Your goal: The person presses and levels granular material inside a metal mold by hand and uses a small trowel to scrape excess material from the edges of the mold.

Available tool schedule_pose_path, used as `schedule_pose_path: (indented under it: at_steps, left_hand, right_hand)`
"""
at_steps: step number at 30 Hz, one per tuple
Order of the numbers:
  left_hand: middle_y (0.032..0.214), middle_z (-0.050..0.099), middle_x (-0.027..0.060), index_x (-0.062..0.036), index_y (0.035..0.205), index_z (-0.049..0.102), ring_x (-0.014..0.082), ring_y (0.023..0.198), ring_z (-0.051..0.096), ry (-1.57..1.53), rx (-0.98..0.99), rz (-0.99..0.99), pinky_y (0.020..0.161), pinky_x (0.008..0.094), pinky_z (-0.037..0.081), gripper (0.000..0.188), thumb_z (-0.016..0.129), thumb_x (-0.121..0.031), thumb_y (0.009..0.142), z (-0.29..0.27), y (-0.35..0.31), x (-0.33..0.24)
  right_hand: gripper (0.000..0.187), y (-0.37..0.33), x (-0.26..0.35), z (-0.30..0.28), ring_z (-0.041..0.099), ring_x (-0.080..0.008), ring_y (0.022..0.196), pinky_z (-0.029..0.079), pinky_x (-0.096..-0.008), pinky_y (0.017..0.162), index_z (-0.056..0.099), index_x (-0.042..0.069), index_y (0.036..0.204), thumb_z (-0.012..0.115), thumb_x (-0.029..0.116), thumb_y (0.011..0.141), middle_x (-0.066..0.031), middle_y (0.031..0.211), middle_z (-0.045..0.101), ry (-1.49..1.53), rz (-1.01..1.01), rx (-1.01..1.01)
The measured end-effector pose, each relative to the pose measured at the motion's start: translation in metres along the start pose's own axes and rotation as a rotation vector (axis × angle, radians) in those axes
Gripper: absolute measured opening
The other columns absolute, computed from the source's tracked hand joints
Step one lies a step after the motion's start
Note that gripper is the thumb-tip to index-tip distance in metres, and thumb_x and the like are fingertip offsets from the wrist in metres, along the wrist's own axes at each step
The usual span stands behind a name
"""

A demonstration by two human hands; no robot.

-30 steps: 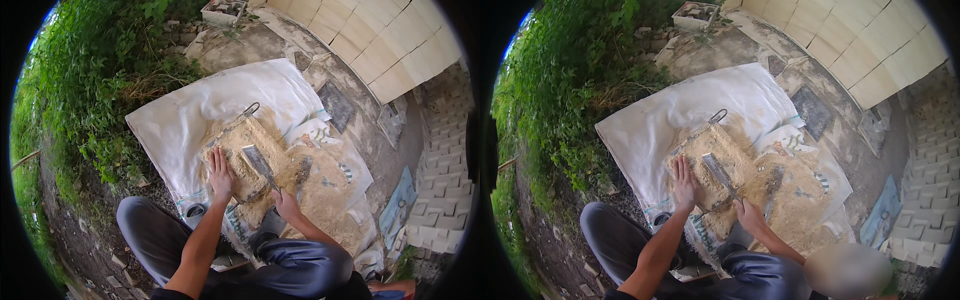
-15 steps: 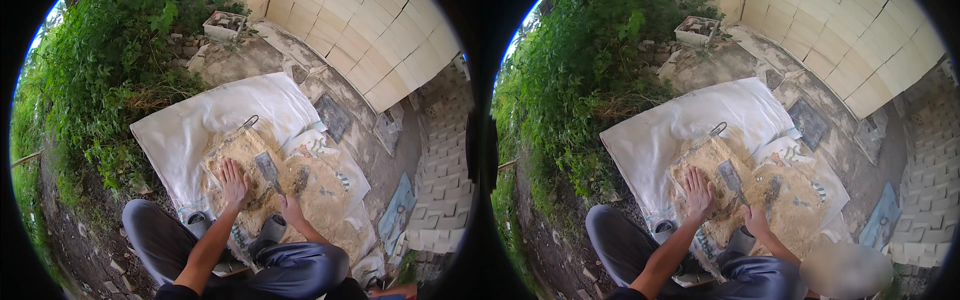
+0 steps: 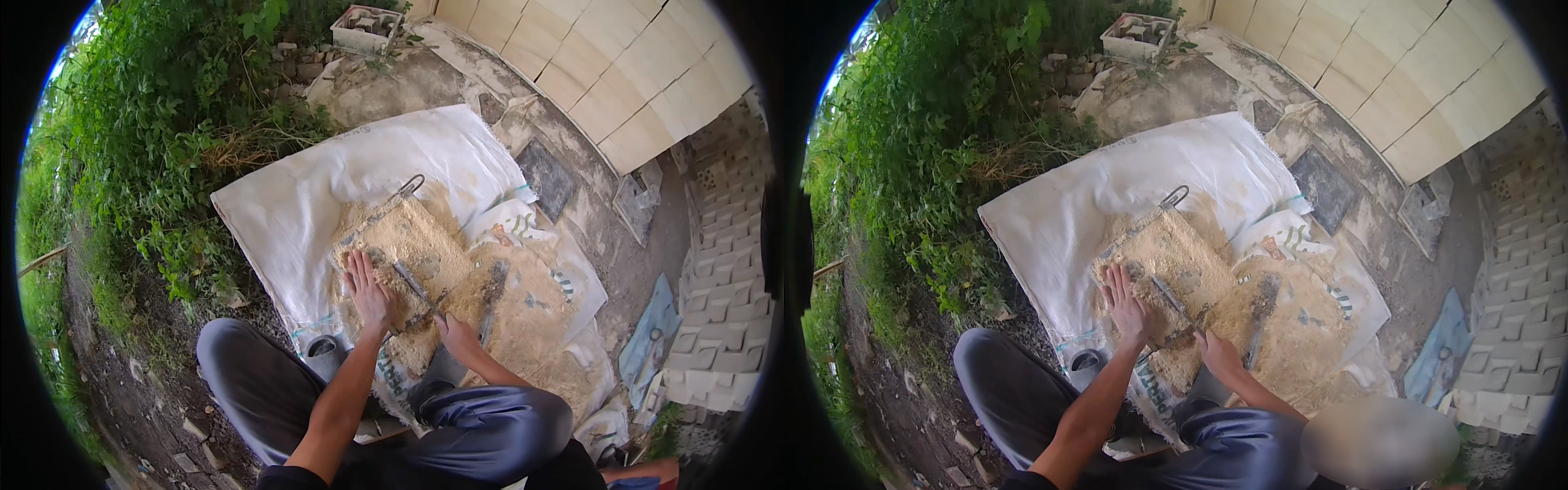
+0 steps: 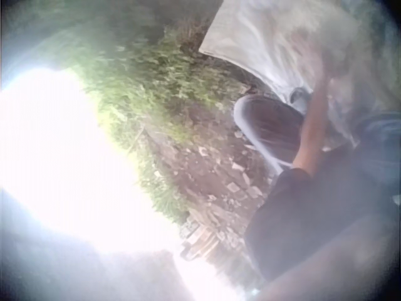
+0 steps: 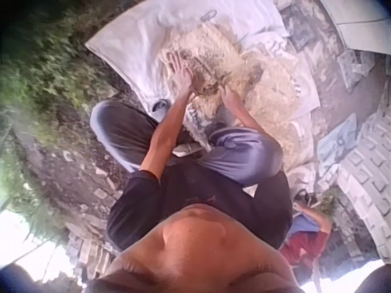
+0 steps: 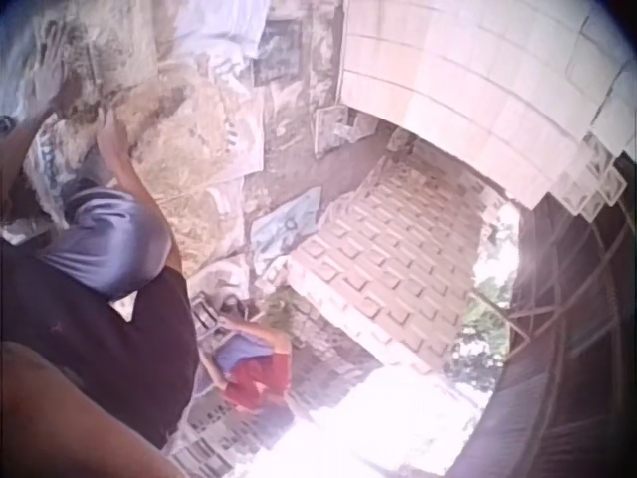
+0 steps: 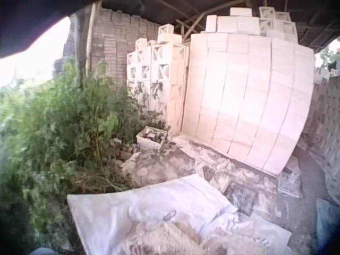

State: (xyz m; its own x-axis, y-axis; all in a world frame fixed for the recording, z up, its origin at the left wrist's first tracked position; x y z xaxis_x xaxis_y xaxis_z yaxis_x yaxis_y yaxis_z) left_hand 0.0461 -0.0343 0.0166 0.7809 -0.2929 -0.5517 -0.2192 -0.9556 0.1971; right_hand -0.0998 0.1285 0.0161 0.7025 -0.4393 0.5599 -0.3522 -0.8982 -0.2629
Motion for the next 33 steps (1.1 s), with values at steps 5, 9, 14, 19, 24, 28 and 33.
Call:
schedule_pose_path:
  at_steps: [5, 9, 14, 19, 24, 28, 33]
  left_hand:
    - [0.154, 0.019, 0.0170, 0.0027, 0.144, 0.026, 0.0299, 0.144, 0.013, 0.045, -0.008, 0.002, 0.116, 0.0461, 0.004, 0.054, 0.032, -0.017, 0.094, -0.002, -0.002, 0.003]
    - [0.154, 0.018, 0.0176, 0.0041, 0.144, 0.025, 0.0299, 0.144, 0.013, -0.018, -0.016, 0.015, 0.116, 0.0465, 0.003, 0.055, 0.031, -0.019, 0.094, -0.004, 0.000, -0.005]
    - [0.154, 0.013, 0.0214, 0.0077, 0.143, 0.023, 0.0317, 0.144, 0.007, 0.206, 0.062, -0.044, 0.116, 0.0456, 0.002, 0.059, 0.031, -0.026, 0.095, 0.012, -0.019, -0.017]
    - [0.154, 0.009, 0.0214, 0.0073, 0.145, 0.013, 0.0303, 0.145, 0.005, -0.107, 0.192, 0.161, 0.117, 0.0438, 0.001, 0.059, 0.028, -0.021, 0.096, 0.040, 0.001, -0.060]
    - [0.155, 0.012, 0.0186, 0.0043, 0.146, 0.016, 0.0287, 0.144, 0.011, -0.300, -0.311, -0.189, 0.117, 0.0437, 0.002, 0.054, 0.026, -0.021, 0.099, -0.017, 0.017, -0.014]
    - [0.154, 0.015, 0.0183, -0.0008, 0.147, 0.020, 0.0282, 0.144, 0.013, -0.242, -0.312, -0.173, 0.116, 0.0454, 0.003, 0.053, 0.028, -0.023, 0.099, -0.038, 0.012, 0.011]
    - [0.154, 0.017, 0.0186, -0.0026, 0.147, 0.022, 0.0289, 0.144, 0.014, 0.157, -0.214, -0.137, 0.116, 0.0462, 0.003, 0.052, 0.028, -0.022, 0.099, -0.016, 0.002, -0.008]
  right_hand:
    - [0.036, -0.008, 0.030, -0.040, 0.056, -0.0458, 0.058, 0.043, -0.0508, 0.052, 0.052, -0.002, 0.083, 0.049, 0.032, 0.096, -0.0259, 0.058, 0.054, 0.187, 0.008, -0.084]
    - [0.039, -0.008, 0.013, -0.022, 0.056, -0.0464, 0.059, 0.042, -0.0514, 0.053, 0.052, -0.002, 0.078, 0.050, 0.032, 0.096, -0.0266, 0.058, 0.054, 0.143, -0.005, -0.154]
    - [0.038, -0.007, 0.003, -0.017, 0.056, -0.0468, 0.062, 0.042, -0.0503, 0.055, 0.055, -0.002, 0.082, 0.050, 0.033, 0.095, -0.0275, 0.063, 0.055, 0.101, 0.088, 0.020]
    - [0.038, -0.007, 0.015, -0.043, 0.056, -0.0462, 0.061, 0.042, -0.0489, 0.054, 0.059, -0.002, 0.085, 0.050, 0.033, 0.095, -0.0262, 0.064, 0.056, 0.160, 0.089, -0.104]
    - [0.040, -0.010, 0.026, -0.042, 0.056, -0.0474, 0.059, 0.042, -0.0518, 0.052, 0.053, -0.002, 0.081, 0.048, 0.034, 0.096, -0.0266, 0.061, 0.055, 0.263, -0.061, -0.213]
    - [0.038, -0.006, -0.009, 0.001, 0.056, -0.0470, 0.058, 0.042, -0.0516, 0.051, 0.052, -0.002, 0.081, 0.049, 0.033, 0.096, -0.0265, 0.061, 0.055, -0.058, 0.059, 0.037]
    - [0.035, -0.002, 0.018, -0.035, 0.056, -0.0459, 0.058, 0.042, -0.0501, 0.051, 0.052, -0.002, 0.082, 0.050, 0.030, 0.096, -0.0254, 0.060, 0.055, 0.189, 0.029, -0.037]
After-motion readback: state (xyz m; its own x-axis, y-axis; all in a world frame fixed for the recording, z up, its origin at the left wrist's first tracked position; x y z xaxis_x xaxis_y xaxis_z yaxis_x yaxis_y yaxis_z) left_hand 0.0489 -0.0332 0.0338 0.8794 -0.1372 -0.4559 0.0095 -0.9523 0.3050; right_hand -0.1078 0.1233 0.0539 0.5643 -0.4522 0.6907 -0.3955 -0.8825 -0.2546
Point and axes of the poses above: each hand's wrist, its own y-axis towards the middle knuckle, its own z-axis out of the palm, x = y × z, the point moved 6 cm from there along y, towards the middle knuckle
